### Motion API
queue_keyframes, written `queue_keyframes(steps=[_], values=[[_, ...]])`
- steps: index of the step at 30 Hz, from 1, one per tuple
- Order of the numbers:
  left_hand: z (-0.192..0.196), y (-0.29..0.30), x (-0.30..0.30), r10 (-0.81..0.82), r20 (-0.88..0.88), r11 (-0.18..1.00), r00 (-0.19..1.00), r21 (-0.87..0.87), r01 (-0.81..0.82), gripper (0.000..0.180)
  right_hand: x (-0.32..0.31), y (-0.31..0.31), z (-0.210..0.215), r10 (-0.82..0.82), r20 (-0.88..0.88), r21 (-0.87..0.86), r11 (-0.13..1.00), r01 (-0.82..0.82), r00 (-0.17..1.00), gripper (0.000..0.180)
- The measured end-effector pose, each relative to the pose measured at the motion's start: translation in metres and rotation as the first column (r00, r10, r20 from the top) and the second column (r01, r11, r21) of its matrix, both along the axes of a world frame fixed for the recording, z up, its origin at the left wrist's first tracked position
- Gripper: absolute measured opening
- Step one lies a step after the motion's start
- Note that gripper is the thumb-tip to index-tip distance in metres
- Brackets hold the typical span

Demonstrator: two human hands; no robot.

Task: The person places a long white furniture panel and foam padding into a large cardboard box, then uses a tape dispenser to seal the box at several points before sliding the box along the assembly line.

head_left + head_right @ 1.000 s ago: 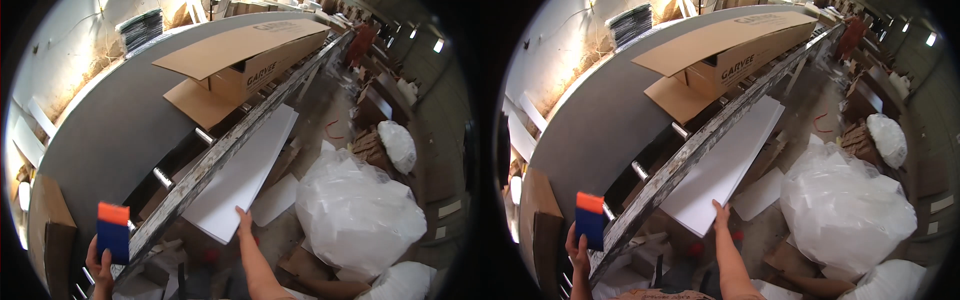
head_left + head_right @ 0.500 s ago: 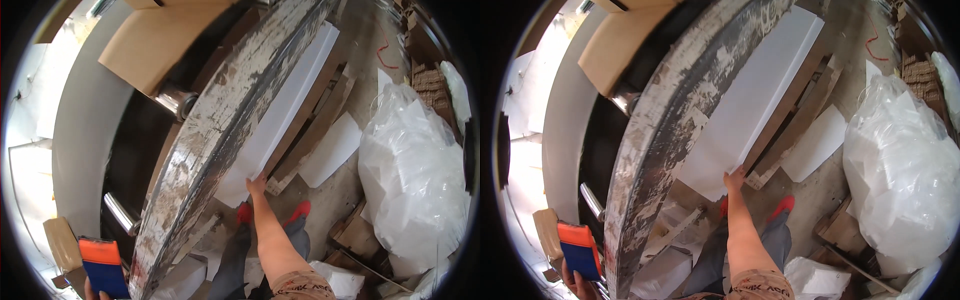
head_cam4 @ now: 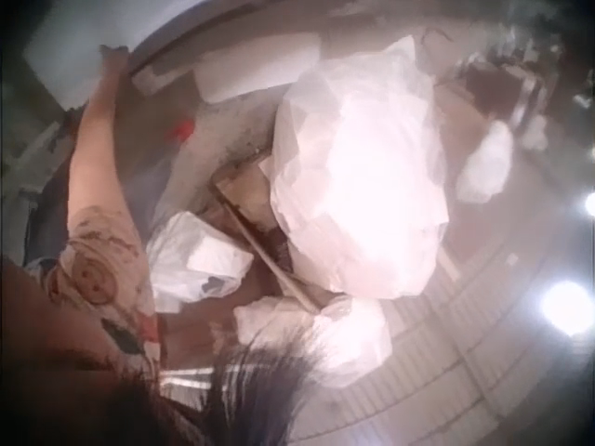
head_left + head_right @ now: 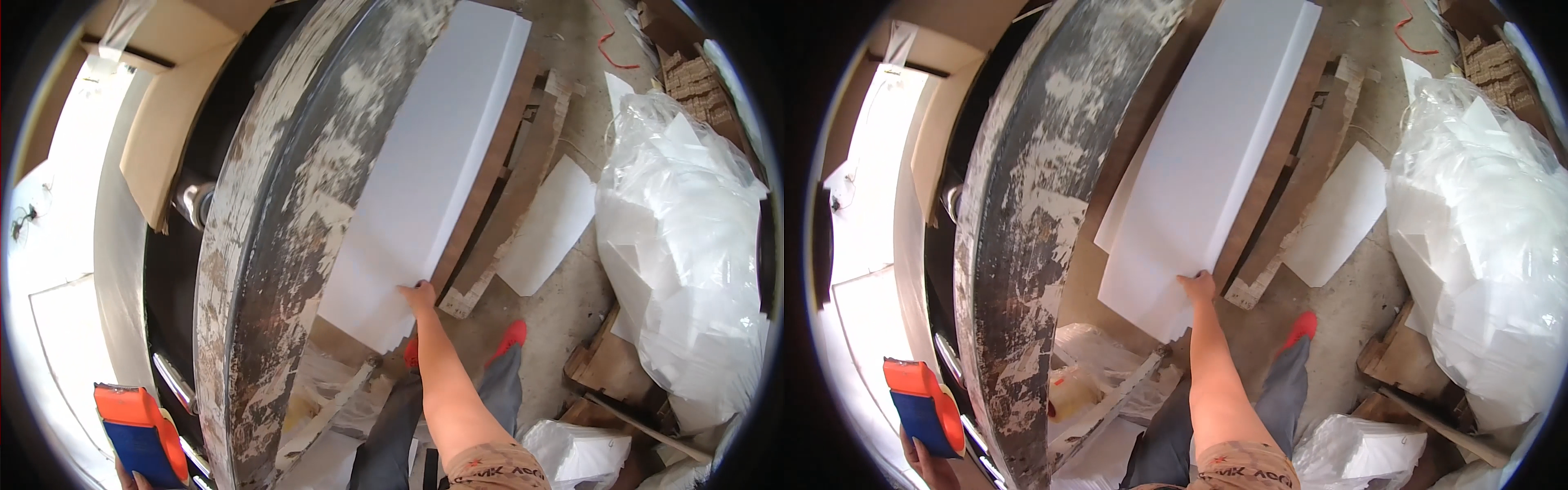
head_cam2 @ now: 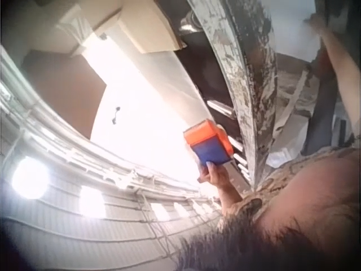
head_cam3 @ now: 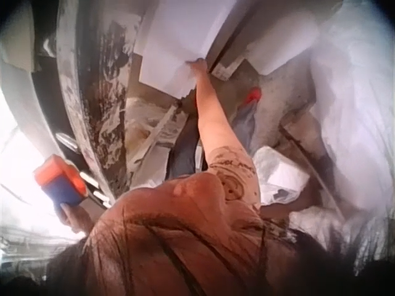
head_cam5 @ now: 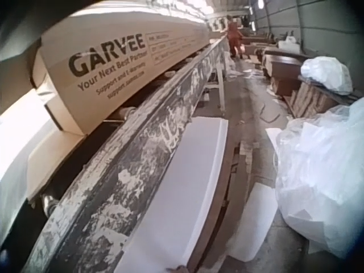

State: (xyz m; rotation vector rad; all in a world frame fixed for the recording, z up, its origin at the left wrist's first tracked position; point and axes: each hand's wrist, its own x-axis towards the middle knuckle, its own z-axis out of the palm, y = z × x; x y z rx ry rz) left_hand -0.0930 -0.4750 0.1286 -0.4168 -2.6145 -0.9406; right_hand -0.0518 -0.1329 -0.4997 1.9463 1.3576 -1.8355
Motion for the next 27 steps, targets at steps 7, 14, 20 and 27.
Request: queue_keyframes(steps=[7,14,20,27], values=[[0.014,0.088,0.022,-0.15,0.227,0.989,0.962,0.044,0.144,0.034,0.106,0.055,0.1,-0.447,-0.515,-0.126,0.884,0.451,0.732,0.039],[0.071,0.246,0.07,-0.264,0.345,0.964,0.901,0.136,0.23,0.043,0.287,0.2,0.295,-0.123,-0.469,0.365,0.874,0.319,0.874,0.043],[0.059,0.304,-0.006,-0.411,0.522,0.681,0.748,0.721,-0.128,0.032,0.375,0.273,0.452,-0.235,-0.524,0.533,0.659,0.531,0.819,0.048],[0.067,0.33,-0.082,-0.414,0.711,0.783,0.569,0.597,-0.176,0.04,0.316,0.374,0.601,-0.251,-0.752,0.317,0.673,0.668,0.61,0.044]])
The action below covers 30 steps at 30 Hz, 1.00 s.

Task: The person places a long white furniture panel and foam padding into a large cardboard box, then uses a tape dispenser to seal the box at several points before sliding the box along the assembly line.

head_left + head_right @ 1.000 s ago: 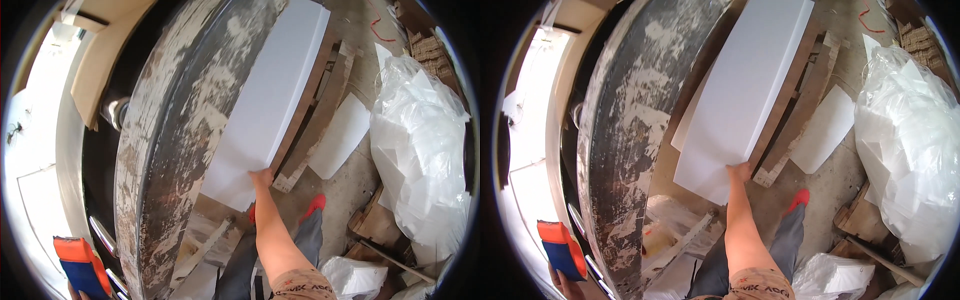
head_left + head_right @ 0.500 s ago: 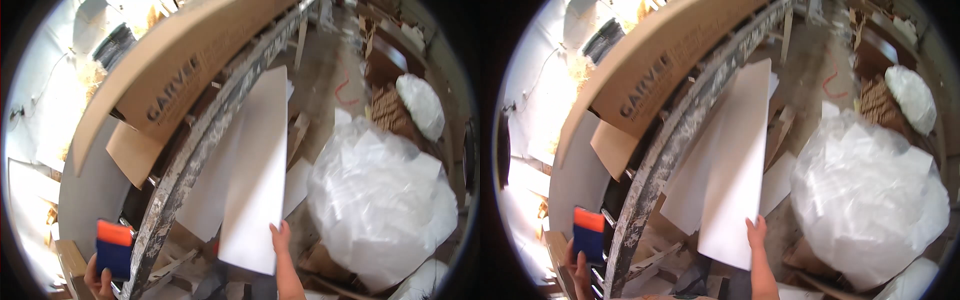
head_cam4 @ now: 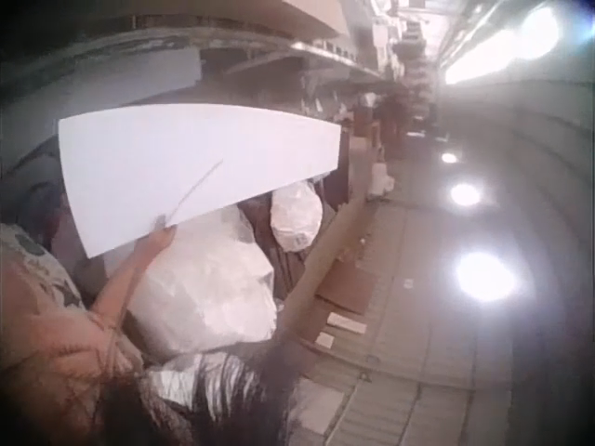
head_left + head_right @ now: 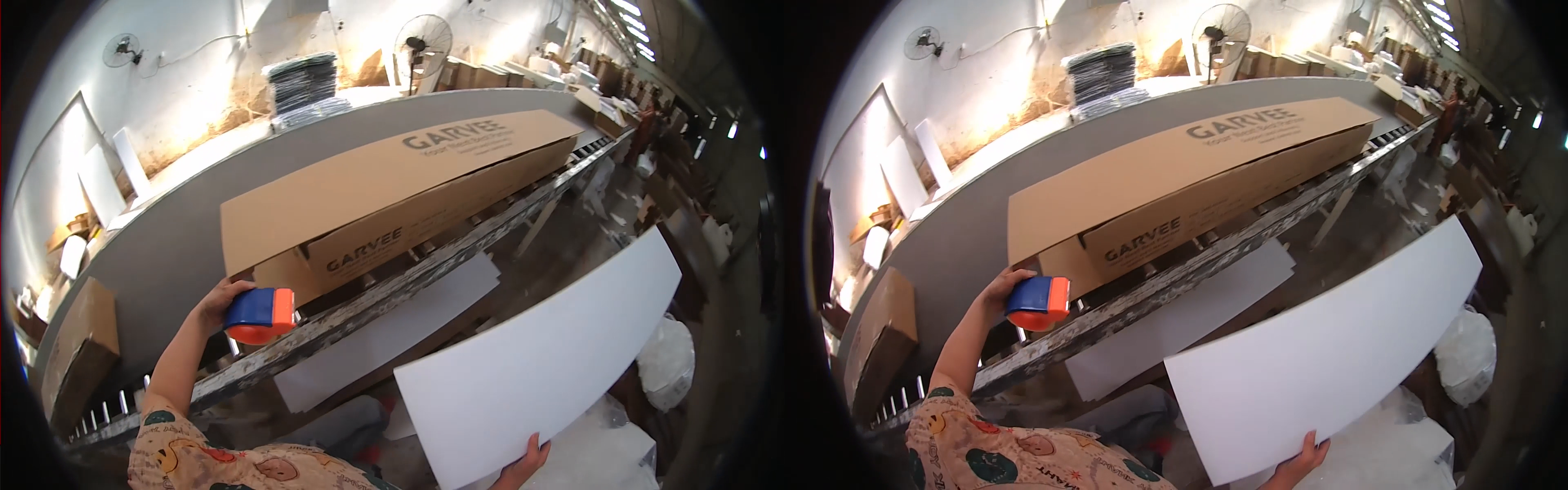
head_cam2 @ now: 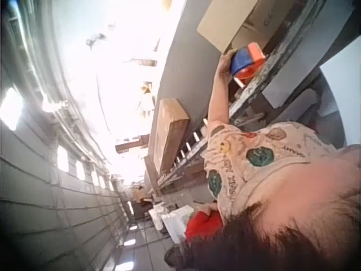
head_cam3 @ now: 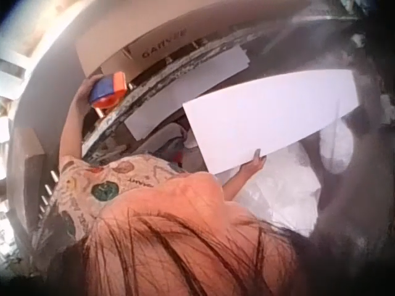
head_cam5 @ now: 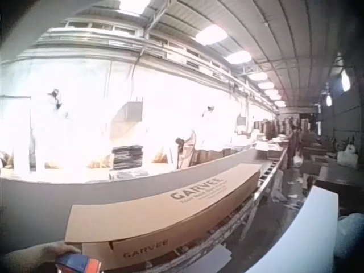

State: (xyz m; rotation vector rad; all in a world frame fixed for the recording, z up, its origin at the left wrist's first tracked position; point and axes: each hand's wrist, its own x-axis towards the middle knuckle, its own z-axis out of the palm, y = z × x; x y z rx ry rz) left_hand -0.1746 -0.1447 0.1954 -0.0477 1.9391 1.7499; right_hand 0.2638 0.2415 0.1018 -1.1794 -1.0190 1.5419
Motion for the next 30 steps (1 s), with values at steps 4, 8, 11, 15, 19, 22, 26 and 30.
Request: queue_keyframes(steps=[4,8,11,15,19,22,26,30], values=[[0.001,-0.012,-0.04,0.078,0.082,0.984,0.994,0.155,-0.09,0.02,-0.073,0.058,0.034,0.055,-0.19,0.107,0.994,-0.035,0.98,0.044],[0.028,-0.021,-0.081,0.05,-0.138,0.832,0.989,0.553,0.036,0.039,-0.156,0.098,0.074,0.083,-0.127,0.256,0.966,-0.049,0.988,0.037],[0.097,0.01,-0.085,0.144,-0.127,0.822,0.981,0.568,-0.047,0.056,-0.233,0.098,0.112,0.106,-0.112,0.228,0.97,-0.078,0.988,0.033],[0.108,-0.026,-0.123,0.09,-0.244,0.896,0.966,0.443,0.029,0.06,-0.346,0.075,0.128,0.184,-0.152,0.079,0.982,-0.173,0.971,0.029],[0.12,-0.037,-0.128,0.077,-0.228,0.937,0.971,0.349,0.008,0.064,-0.444,0.029,0.093,0.301,-0.029,0.005,0.954,-0.301,0.953,0.03],[0.125,-0.041,-0.124,0.203,-0.26,0.943,0.944,0.313,-0.117,0.064,-0.478,-0.024,0.094,0.507,-0.122,-0.21,0.827,-0.522,0.853,0.033],[0.133,-0.042,-0.142,0.091,-0.277,0.975,0.956,0.22,-0.029,0.062,-0.473,-0.057,0.094,0.814,-0.01,-0.314,0.549,-0.775,0.581,0.051],[0.16,-0.037,-0.139,0.064,-0.275,0.994,0.959,0.108,-0.035,0.065,-0.485,-0.019,0.115,0.96,0.002,-0.401,0.257,-0.879,0.28,0.057]])
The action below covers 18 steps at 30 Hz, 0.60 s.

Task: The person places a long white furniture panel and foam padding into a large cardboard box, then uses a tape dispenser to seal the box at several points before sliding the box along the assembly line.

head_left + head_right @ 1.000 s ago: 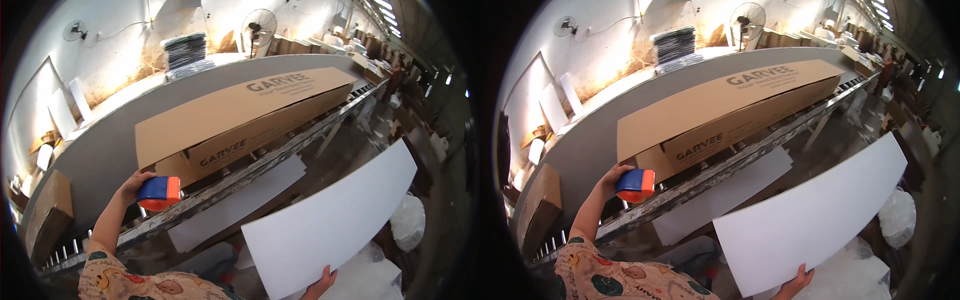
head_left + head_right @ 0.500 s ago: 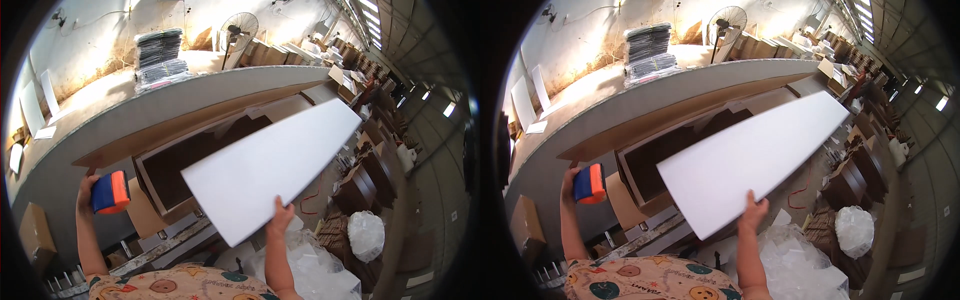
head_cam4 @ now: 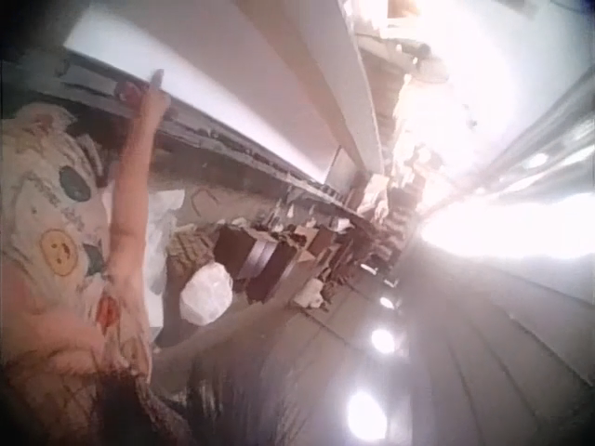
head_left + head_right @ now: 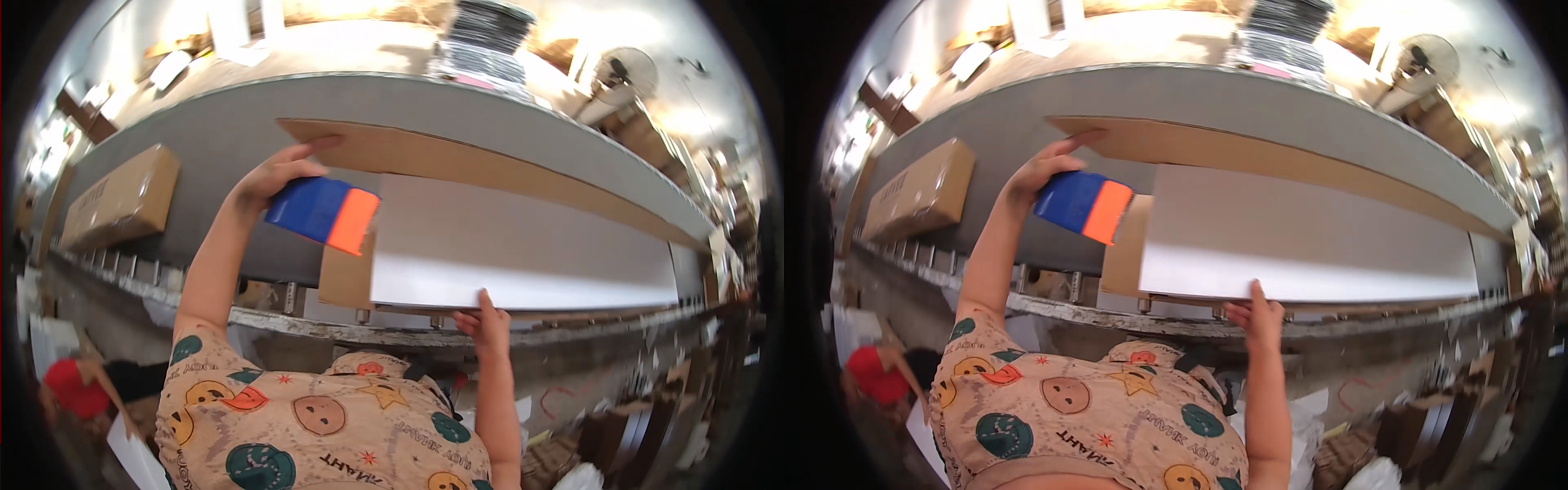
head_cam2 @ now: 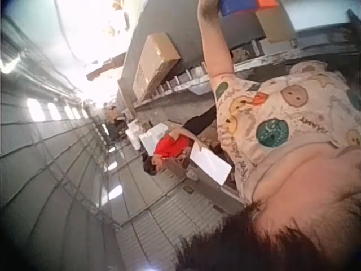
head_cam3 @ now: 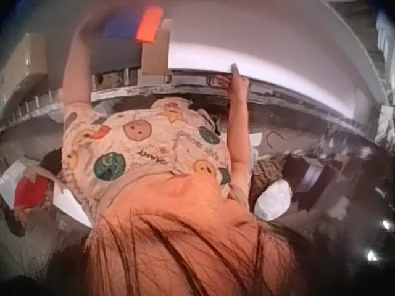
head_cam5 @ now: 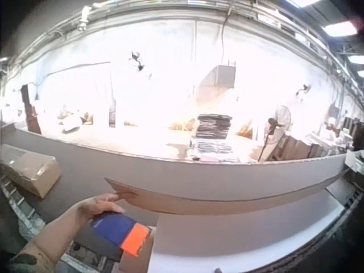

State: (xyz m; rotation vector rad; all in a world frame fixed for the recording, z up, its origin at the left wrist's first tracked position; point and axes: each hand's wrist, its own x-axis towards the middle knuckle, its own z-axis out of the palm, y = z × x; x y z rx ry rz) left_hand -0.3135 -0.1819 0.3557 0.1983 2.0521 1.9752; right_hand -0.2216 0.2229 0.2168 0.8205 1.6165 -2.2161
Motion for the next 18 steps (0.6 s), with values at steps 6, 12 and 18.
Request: queue_keyframes(steps=[6,12,18], values=[[0.011,-0.015,0.019,0.043,0.048,0.995,0.998,0.086,-0.047,0.063,-0.028,0.034,0.031,0.471,0.434,0.377,0.679,-0.63,0.768,0.054],[0.019,-0.005,0.015,0.105,0.061,0.99,0.993,0.093,-0.11,0.06,-0.045,0.051,0.034,0.525,0.395,0.447,0.607,-0.657,0.754,0.046],[0.012,-0.016,0.025,0.15,0.079,0.989,0.985,-0.016,-0.15,0.061,-0.141,0.057,0.014,0.768,-0.238,0.962,0.271,0.034,0.595,0.022]])
